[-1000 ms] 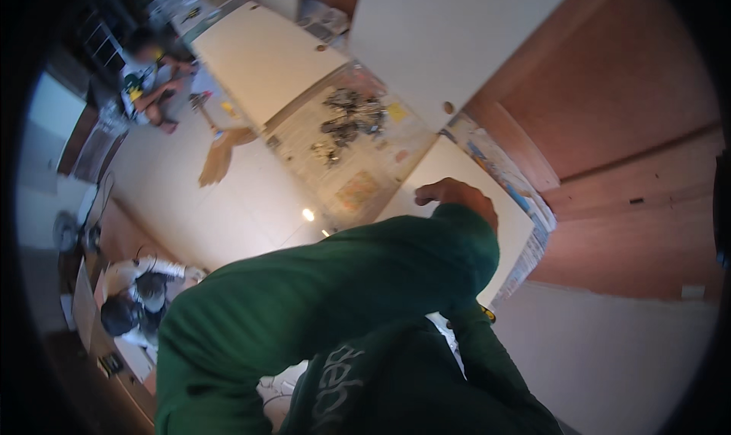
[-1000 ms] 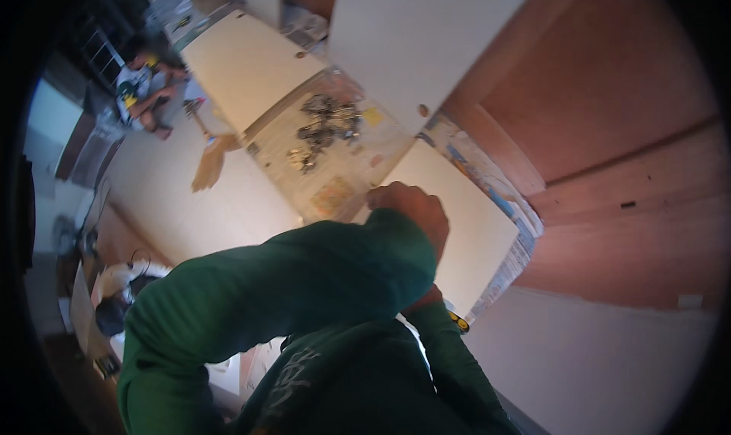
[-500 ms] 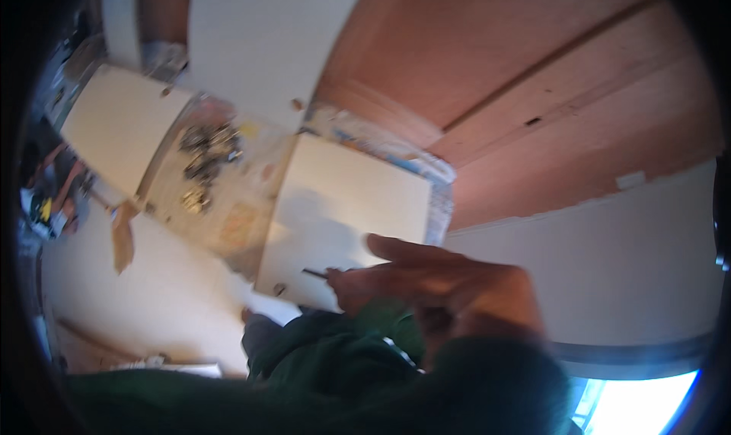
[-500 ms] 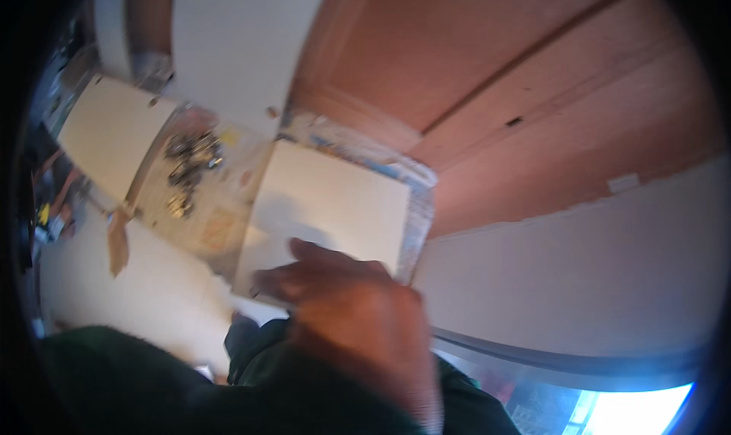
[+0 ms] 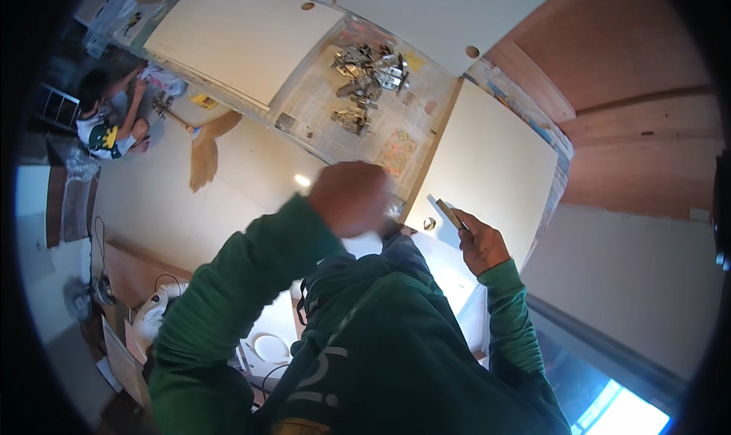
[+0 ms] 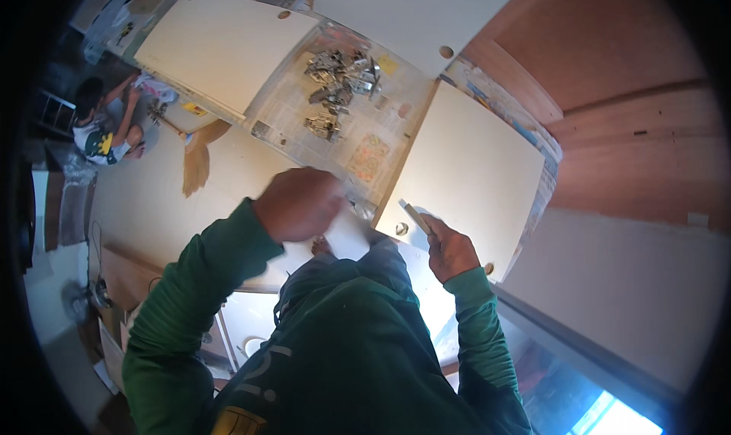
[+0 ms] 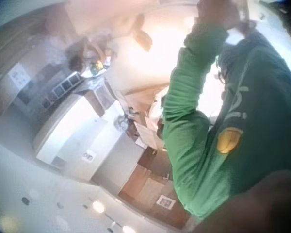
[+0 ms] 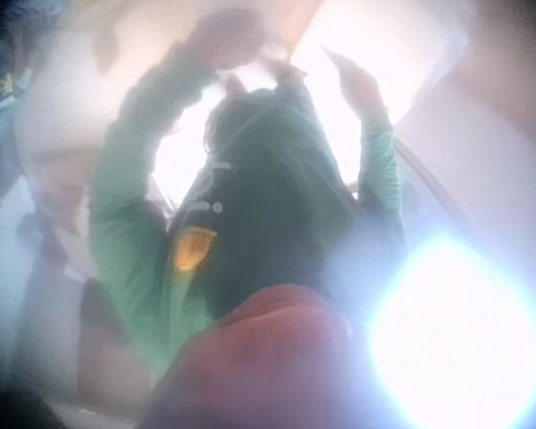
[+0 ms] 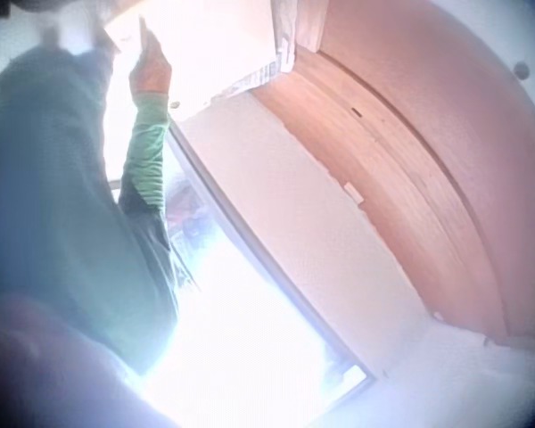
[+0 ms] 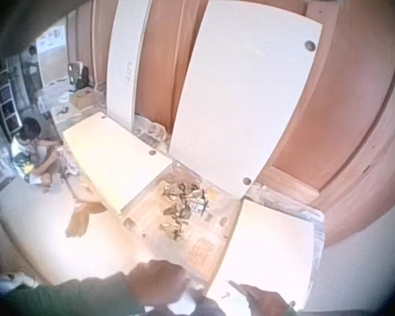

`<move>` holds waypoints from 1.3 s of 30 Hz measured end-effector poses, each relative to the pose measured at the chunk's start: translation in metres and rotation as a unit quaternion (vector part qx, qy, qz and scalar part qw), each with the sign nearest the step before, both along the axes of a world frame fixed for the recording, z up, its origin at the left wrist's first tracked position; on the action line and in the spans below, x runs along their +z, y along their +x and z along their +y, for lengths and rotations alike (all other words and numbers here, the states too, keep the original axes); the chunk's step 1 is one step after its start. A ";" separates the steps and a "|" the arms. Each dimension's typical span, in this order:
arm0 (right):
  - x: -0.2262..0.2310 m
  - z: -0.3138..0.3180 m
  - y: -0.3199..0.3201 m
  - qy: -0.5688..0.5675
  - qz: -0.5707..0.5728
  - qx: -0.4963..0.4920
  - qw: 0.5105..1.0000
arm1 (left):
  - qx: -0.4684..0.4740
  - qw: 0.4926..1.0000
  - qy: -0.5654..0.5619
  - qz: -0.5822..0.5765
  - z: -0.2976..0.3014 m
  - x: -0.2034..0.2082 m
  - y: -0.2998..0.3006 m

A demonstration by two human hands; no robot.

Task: The person uses a screwdriver to tighten screws into pre-drilled holes on a white cabinet door. They repeatedly insert the tool, turn it to secure the fasteners, and move to adjacent holes on the same panel. Another person is visible in the background working on a separate piece of furniture.

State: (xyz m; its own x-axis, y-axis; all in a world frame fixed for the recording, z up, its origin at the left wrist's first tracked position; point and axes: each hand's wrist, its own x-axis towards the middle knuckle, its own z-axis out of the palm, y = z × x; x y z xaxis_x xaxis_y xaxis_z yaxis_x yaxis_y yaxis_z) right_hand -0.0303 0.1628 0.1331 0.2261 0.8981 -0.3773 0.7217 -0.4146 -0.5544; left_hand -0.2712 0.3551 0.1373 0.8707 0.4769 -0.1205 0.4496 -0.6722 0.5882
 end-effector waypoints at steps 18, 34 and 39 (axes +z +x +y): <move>-0.033 -0.020 0.007 -0.112 -0.251 0.117 0.954 | 0.284 0.715 -0.637 -0.048 -0.114 -0.174 0.044; -0.034 0.004 0.018 -0.094 -0.305 0.302 0.898 | 0.405 0.681 -0.588 -0.163 -0.133 -0.169 0.076; -0.035 0.004 0.016 -0.104 -0.329 0.330 0.879 | 0.410 0.679 -0.577 -0.194 -0.139 -0.175 0.076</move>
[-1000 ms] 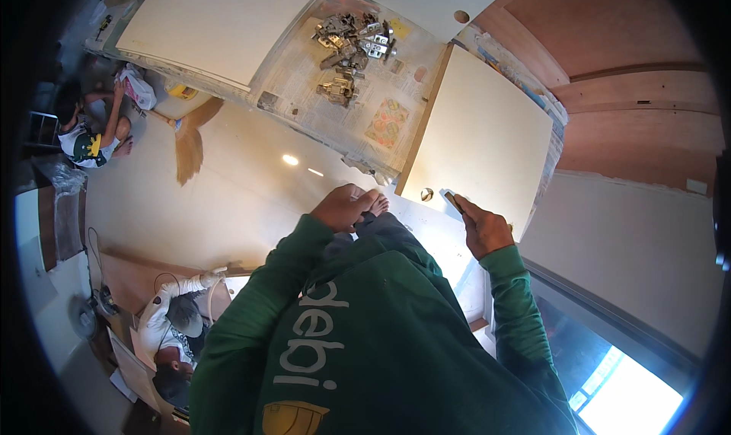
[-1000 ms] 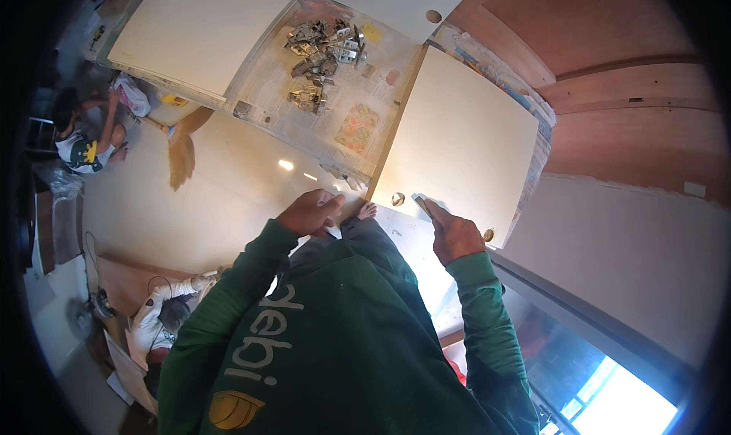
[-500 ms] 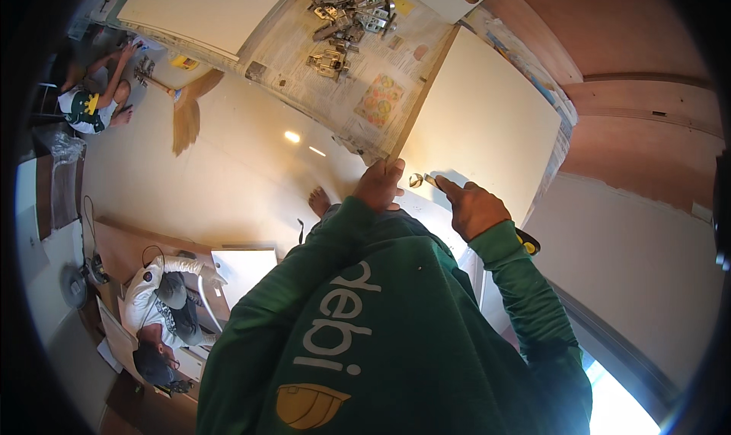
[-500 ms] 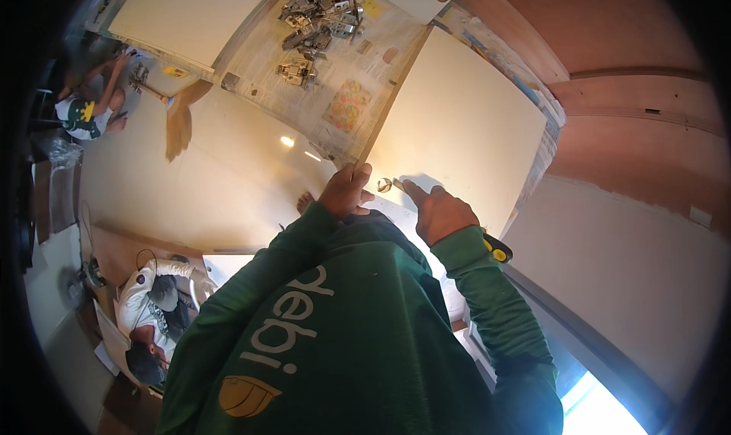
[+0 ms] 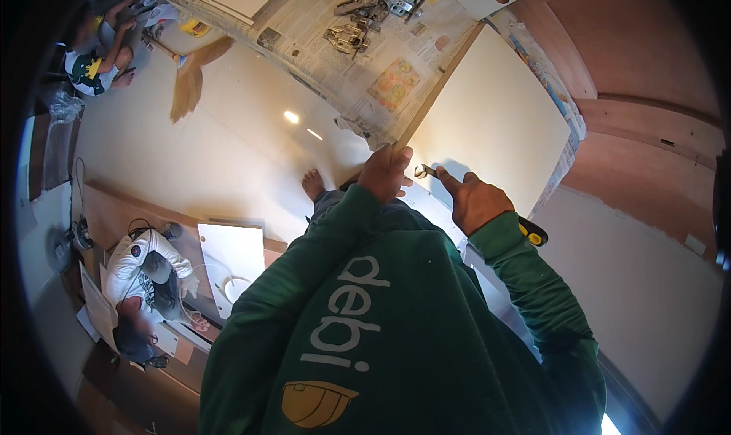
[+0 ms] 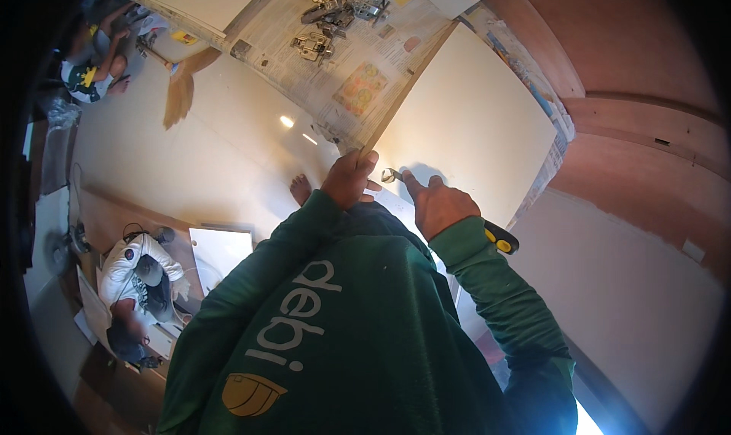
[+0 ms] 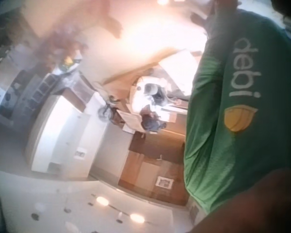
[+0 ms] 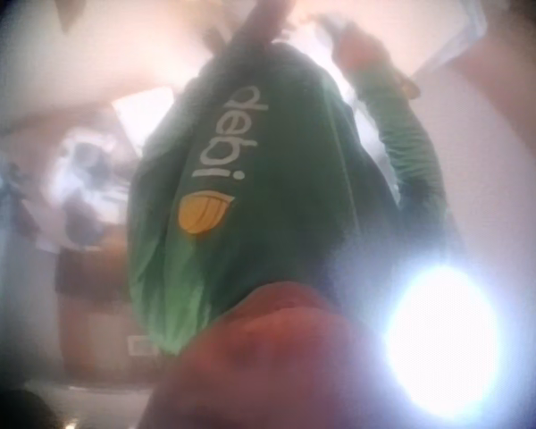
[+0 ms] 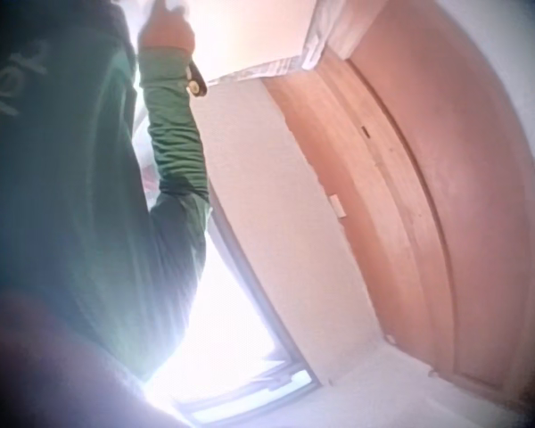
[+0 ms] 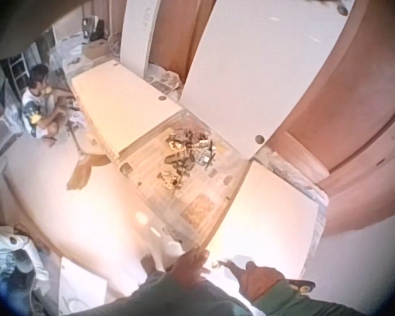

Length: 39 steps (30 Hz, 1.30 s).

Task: The person uses a screwdriver to tighten screws into pre-drilled holes on a white cabinet door. They repeatedly insert the tool, turn it to secure the fasteners, and move to adjacent holes on the same panel. Another person is visible in the background working on a separate piece of furniture.

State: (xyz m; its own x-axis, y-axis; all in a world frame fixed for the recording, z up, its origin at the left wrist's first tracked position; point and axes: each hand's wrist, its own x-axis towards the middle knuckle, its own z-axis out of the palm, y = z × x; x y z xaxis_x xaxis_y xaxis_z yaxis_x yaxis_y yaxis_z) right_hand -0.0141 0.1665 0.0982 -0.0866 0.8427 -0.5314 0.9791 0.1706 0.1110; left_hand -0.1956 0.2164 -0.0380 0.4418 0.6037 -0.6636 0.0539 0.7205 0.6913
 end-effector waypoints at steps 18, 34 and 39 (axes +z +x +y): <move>0.012 0.002 -0.031 -0.039 -0.040 -0.078 0.995 | 0.036 0.999 -0.009 -0.001 0.003 -0.006 0.003; 0.007 -0.002 -0.033 -0.007 -0.062 -0.020 0.998 | -0.003 1.000 -0.029 -0.008 0.011 -0.003 -0.003; 0.005 0.005 -0.043 -0.069 -0.074 -0.060 0.993 | 0.014 1.000 -0.021 -0.002 0.006 -0.015 -0.002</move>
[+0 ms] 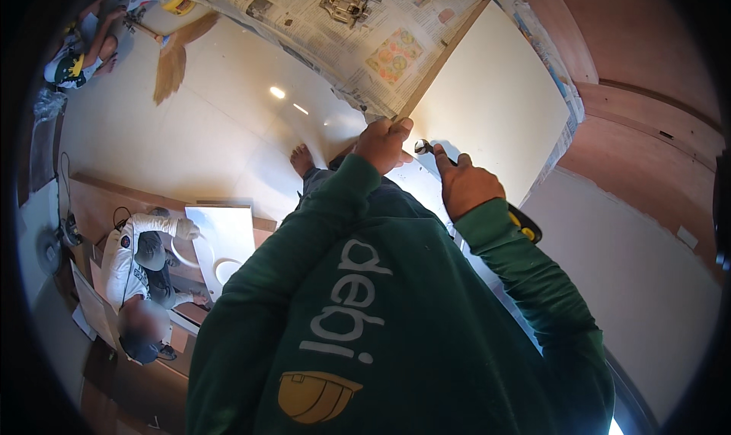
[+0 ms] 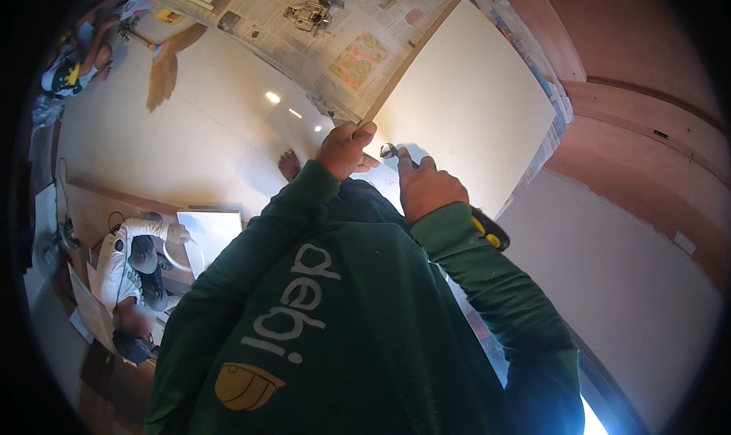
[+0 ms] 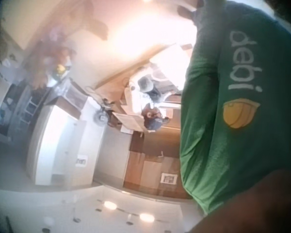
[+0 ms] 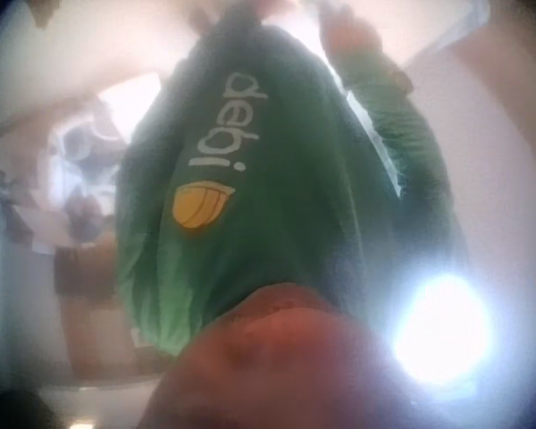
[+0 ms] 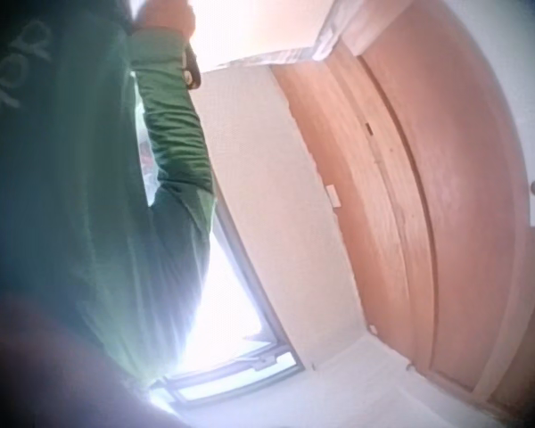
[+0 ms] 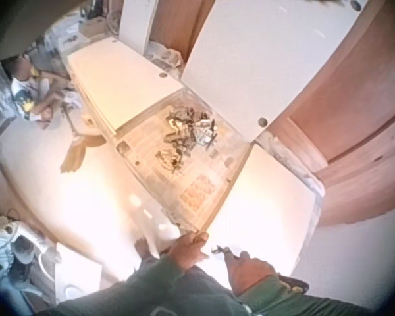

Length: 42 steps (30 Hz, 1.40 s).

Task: The person uses a screwdriver to tighten screws into pre-drilled holes on a white cabinet door. They repeatedly insert the tool, turn it to secure the fasteners, and move to adjacent holes on the same panel. Another person is visible in the background working on a separate piece of furniture.

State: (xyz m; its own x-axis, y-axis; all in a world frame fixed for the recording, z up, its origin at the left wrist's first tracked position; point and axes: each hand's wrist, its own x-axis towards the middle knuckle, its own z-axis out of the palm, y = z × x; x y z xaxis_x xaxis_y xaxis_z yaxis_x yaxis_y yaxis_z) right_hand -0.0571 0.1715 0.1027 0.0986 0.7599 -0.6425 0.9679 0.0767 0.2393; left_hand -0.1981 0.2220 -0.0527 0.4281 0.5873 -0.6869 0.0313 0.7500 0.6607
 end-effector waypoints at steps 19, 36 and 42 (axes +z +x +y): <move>0.011 -0.004 0.004 0.030 0.063 -0.108 0.992 | -0.156 0.976 -0.131 -0.076 0.035 0.009 -0.009; -0.011 0.005 -0.058 -0.019 -0.048 -0.313 0.948 | -0.209 0.959 -0.163 -0.095 0.050 0.006 -0.008; 0.018 0.005 -0.052 0.036 -0.016 -0.369 0.928 | -0.298 0.933 -0.184 -0.080 0.074 0.011 -0.010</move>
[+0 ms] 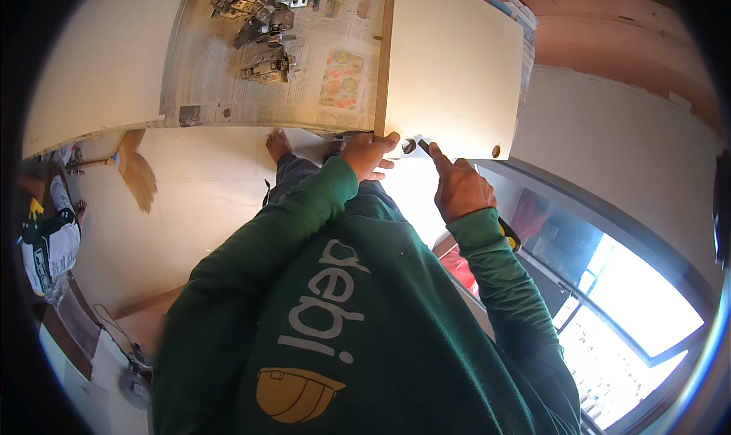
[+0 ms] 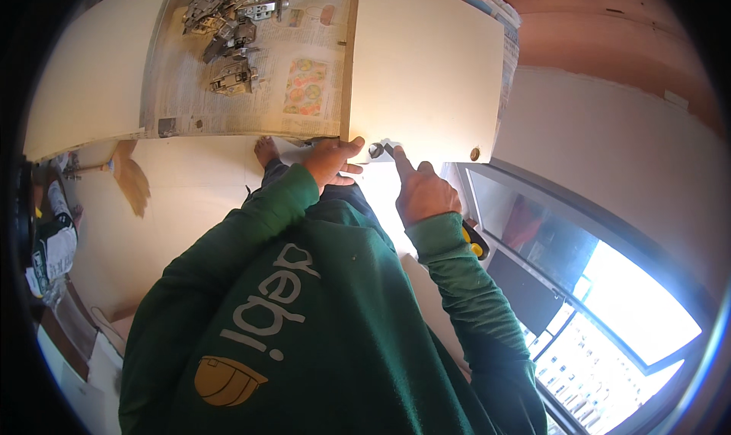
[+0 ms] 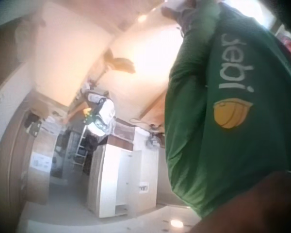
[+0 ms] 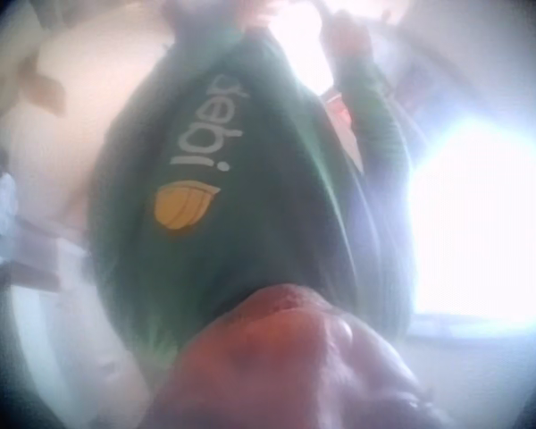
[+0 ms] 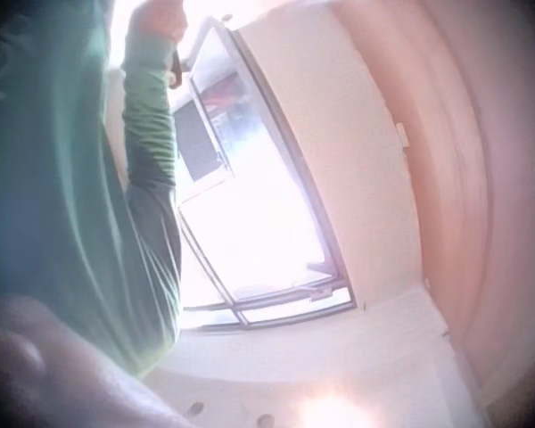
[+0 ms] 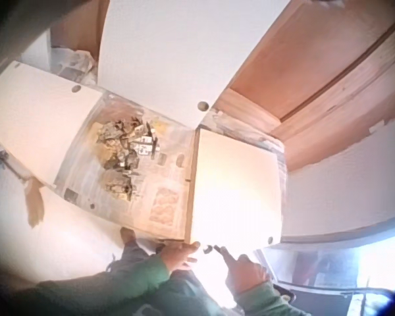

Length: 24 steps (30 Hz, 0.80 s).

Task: The person uses a screwdriver to tighten screws into pre-drilled holes on a white cabinet door. They repeatedly insert the tool, turn it to secure the fasteners, and move to adjacent holes on the same panel. Another person is visible in the background working on a separate piece of furniture.

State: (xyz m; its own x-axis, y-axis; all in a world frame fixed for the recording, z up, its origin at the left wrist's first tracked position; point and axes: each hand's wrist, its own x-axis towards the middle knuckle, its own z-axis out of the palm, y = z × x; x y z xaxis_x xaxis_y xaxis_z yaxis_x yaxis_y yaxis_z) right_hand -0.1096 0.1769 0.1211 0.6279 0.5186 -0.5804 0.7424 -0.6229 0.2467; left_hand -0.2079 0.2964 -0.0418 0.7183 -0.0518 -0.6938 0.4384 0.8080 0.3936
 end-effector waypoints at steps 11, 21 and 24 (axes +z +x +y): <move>-0.015 0.003 -0.009 -0.029 0.011 -0.027 0.999 | -0.001 1.000 -0.020 -0.019 0.003 -0.004 -0.001; -0.030 0.015 -0.012 -0.047 0.051 -0.102 0.992 | 0.040 0.999 -0.010 0.013 -0.007 -0.003 0.001; -0.021 0.003 -0.004 -0.016 0.052 -0.095 0.994 | -0.004 1.000 -0.015 -0.018 0.002 -0.001 0.001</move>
State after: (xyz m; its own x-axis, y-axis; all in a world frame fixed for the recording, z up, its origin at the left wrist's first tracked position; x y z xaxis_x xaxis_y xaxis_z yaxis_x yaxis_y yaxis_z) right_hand -0.1138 0.1799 0.1003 0.6487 0.3768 -0.6612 0.6343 -0.7477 0.1962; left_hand -0.2072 0.2984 -0.0425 0.7425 -0.0776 -0.6653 0.4309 0.8158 0.3857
